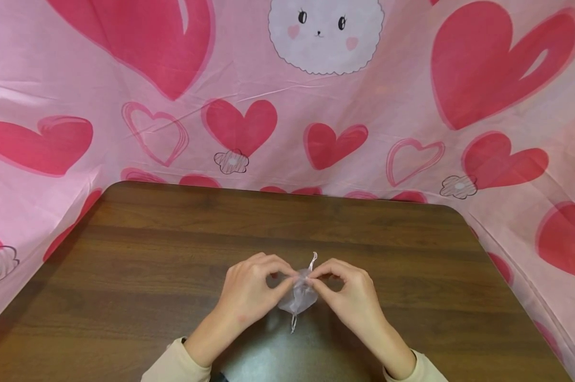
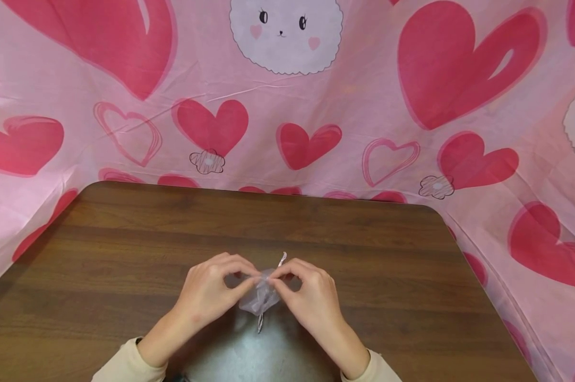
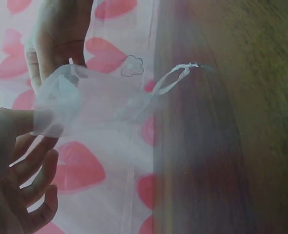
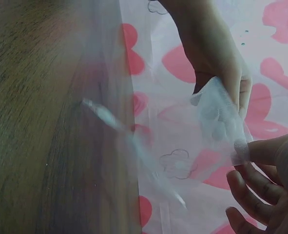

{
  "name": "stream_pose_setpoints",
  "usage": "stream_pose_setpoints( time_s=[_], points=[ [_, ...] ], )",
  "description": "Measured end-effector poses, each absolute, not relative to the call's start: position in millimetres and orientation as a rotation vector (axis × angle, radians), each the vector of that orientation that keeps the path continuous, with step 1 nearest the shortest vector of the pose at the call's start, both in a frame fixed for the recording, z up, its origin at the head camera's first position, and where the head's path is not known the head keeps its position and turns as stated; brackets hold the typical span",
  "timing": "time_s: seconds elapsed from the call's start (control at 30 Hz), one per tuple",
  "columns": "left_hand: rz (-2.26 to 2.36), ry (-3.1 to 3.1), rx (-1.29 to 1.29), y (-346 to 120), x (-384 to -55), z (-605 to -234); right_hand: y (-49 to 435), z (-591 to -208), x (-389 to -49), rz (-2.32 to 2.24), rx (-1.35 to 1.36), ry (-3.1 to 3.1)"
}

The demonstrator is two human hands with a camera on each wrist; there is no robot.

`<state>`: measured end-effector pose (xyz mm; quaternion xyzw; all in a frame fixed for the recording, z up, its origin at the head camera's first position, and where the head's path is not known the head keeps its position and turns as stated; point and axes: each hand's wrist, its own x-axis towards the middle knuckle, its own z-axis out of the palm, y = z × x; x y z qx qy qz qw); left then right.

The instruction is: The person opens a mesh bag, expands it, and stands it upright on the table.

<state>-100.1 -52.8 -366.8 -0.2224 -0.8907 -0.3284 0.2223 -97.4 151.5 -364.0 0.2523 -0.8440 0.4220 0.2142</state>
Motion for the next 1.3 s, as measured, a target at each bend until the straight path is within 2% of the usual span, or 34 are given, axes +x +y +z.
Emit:
stream_pose_setpoints(
  time_s=[0.47, 1.03, 1.3],
  points=[
    [-0.887, -2.453, -0.528, -53.7, -101.4, -366.8, 152.0, -364.6, -96.8, 1.055, 0.634, -2.469],
    [-0.917, -2.459, -0.708, -52.8, -101.0, -367.6, 153.7, -365.3, -99.2, 1.033, 0.599, -2.447],
    [-0.865, -2.413, -0.643, -53.8, -102.1, -366.9, 150.7, -363.4, -96.9, 1.090, 0.650, -2.410]
  ],
)
